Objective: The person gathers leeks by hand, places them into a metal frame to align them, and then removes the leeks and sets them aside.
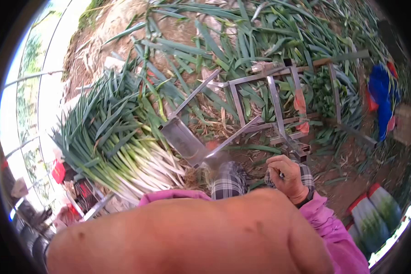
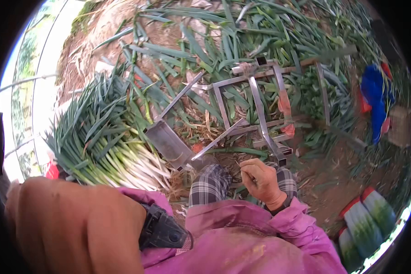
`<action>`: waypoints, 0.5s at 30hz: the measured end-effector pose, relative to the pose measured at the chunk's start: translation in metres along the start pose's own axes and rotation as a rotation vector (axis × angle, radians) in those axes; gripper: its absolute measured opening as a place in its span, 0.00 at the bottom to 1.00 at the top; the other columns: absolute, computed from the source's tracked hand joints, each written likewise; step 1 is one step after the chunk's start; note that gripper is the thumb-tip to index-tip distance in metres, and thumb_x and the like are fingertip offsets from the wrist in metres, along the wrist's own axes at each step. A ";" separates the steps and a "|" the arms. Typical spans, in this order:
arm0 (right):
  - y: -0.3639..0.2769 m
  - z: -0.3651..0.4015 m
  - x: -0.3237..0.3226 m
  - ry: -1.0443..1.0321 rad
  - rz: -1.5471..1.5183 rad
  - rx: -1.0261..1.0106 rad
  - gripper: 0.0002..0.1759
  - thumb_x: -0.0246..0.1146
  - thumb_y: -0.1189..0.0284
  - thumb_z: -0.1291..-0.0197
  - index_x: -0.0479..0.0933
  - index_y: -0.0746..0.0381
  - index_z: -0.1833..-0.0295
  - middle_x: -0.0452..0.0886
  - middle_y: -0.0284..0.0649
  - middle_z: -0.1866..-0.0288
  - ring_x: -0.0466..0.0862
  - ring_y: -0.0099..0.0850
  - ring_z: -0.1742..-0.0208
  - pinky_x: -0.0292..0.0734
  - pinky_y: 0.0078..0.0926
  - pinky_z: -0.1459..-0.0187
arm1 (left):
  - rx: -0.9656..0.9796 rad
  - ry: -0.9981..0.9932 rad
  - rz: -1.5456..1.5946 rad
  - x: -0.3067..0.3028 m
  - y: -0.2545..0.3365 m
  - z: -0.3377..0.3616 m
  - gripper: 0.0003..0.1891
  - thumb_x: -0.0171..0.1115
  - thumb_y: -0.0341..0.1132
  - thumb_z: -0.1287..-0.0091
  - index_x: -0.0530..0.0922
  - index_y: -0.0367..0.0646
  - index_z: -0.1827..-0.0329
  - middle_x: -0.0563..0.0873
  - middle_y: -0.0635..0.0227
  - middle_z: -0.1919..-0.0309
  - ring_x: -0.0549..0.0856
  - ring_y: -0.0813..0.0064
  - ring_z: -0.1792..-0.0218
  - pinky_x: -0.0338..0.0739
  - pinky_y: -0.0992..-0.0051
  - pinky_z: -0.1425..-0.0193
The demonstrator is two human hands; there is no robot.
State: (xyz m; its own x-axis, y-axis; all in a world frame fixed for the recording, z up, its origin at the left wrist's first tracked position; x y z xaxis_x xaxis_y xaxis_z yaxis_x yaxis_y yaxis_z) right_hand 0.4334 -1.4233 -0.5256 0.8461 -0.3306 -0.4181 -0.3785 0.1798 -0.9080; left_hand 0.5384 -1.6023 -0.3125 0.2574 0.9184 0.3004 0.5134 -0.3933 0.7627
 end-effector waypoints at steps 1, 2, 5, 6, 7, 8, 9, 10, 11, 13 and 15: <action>0.010 -0.003 0.004 0.007 -0.007 -0.016 0.07 0.66 0.82 0.51 0.78 0.63 0.65 0.84 0.43 0.61 0.83 0.36 0.73 0.77 0.26 0.72 | 0.005 -0.016 0.006 -0.001 -0.016 0.002 0.08 0.66 0.32 0.39 0.80 0.37 0.73 0.78 0.66 0.83 0.76 0.74 0.84 0.76 0.67 0.76; 0.013 -0.002 0.006 0.042 -0.010 -0.065 0.08 0.66 0.83 0.52 0.78 0.63 0.64 0.84 0.42 0.61 0.84 0.36 0.71 0.78 0.27 0.72 | 0.017 -0.024 -0.003 0.002 -0.032 0.006 0.08 0.66 0.32 0.39 0.80 0.37 0.73 0.78 0.66 0.83 0.76 0.74 0.84 0.76 0.67 0.76; 0.018 0.005 0.014 0.067 -0.100 -0.115 0.10 0.66 0.83 0.53 0.78 0.62 0.63 0.84 0.42 0.61 0.84 0.37 0.70 0.79 0.27 0.72 | 0.045 -0.066 -0.003 0.013 -0.067 0.012 0.09 0.66 0.32 0.39 0.80 0.37 0.73 0.78 0.67 0.83 0.76 0.74 0.84 0.76 0.67 0.77; 0.018 0.006 0.015 0.040 -0.119 -0.150 0.11 0.66 0.83 0.53 0.78 0.62 0.62 0.84 0.41 0.60 0.85 0.36 0.69 0.80 0.28 0.72 | 0.057 -0.081 -0.007 0.020 -0.075 0.014 0.09 0.66 0.32 0.39 0.80 0.37 0.73 0.78 0.67 0.83 0.76 0.74 0.84 0.76 0.67 0.77; 0.018 0.010 0.010 0.039 -0.126 -0.178 0.11 0.66 0.83 0.52 0.78 0.62 0.62 0.84 0.42 0.60 0.85 0.36 0.69 0.80 0.28 0.72 | 0.074 -0.089 -0.025 0.030 -0.081 0.017 0.09 0.66 0.32 0.39 0.80 0.37 0.73 0.78 0.67 0.83 0.76 0.75 0.84 0.75 0.67 0.77; 0.013 0.019 0.013 0.059 -0.151 -0.197 0.11 0.66 0.83 0.52 0.78 0.62 0.62 0.84 0.42 0.60 0.85 0.36 0.69 0.80 0.28 0.72 | 0.069 -0.105 -0.033 0.039 -0.086 0.023 0.09 0.66 0.32 0.39 0.80 0.37 0.73 0.78 0.67 0.83 0.76 0.75 0.84 0.75 0.67 0.77; 0.015 0.026 0.016 0.077 -0.168 -0.236 0.11 0.66 0.83 0.52 0.78 0.62 0.62 0.84 0.42 0.61 0.85 0.36 0.69 0.80 0.28 0.72 | 0.069 -0.129 -0.055 0.050 -0.089 0.025 0.09 0.66 0.32 0.39 0.80 0.37 0.74 0.78 0.67 0.83 0.76 0.75 0.84 0.75 0.67 0.77; 0.012 0.036 0.019 0.097 -0.166 -0.331 0.11 0.66 0.83 0.52 0.78 0.62 0.62 0.84 0.42 0.61 0.85 0.37 0.69 0.80 0.28 0.71 | 0.069 -0.146 -0.081 0.063 -0.087 0.028 0.09 0.66 0.32 0.39 0.80 0.37 0.74 0.78 0.67 0.83 0.76 0.75 0.85 0.75 0.67 0.77; 0.008 0.046 0.021 0.116 -0.163 -0.426 0.11 0.66 0.83 0.52 0.77 0.62 0.62 0.83 0.42 0.61 0.85 0.37 0.68 0.80 0.29 0.71 | 0.058 -0.165 -0.105 0.079 -0.085 0.035 0.09 0.66 0.33 0.39 0.80 0.37 0.74 0.78 0.67 0.84 0.76 0.75 0.85 0.75 0.67 0.78; -0.006 0.062 0.013 0.144 -0.094 -0.520 0.10 0.66 0.83 0.53 0.77 0.62 0.62 0.83 0.42 0.61 0.85 0.38 0.68 0.80 0.30 0.70 | 0.055 -0.199 -0.142 0.118 -0.072 0.043 0.09 0.66 0.33 0.39 0.80 0.37 0.74 0.78 0.67 0.84 0.76 0.75 0.85 0.75 0.67 0.78; -0.026 0.089 -0.002 0.142 -0.017 -0.591 0.08 0.65 0.81 0.53 0.77 0.62 0.64 0.83 0.43 0.61 0.84 0.40 0.68 0.80 0.32 0.69 | 0.069 -0.169 -0.159 0.152 -0.049 0.042 0.09 0.67 0.33 0.39 0.80 0.37 0.74 0.78 0.67 0.84 0.75 0.75 0.85 0.75 0.67 0.78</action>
State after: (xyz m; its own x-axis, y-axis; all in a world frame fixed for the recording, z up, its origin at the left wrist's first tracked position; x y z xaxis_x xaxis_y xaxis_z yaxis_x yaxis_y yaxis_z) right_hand 0.4751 -1.3446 -0.4988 0.8108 -0.4569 -0.3659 -0.5443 -0.3581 -0.7586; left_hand 0.5864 -1.4452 -0.3286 0.2989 0.9513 0.0751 0.6116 -0.2514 0.7501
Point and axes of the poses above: each hand's wrist, its own z-axis away from the middle knuckle, its own x-axis out of the palm, y = z × x, the point moved 5 cm from there along -z, towards the middle knuckle
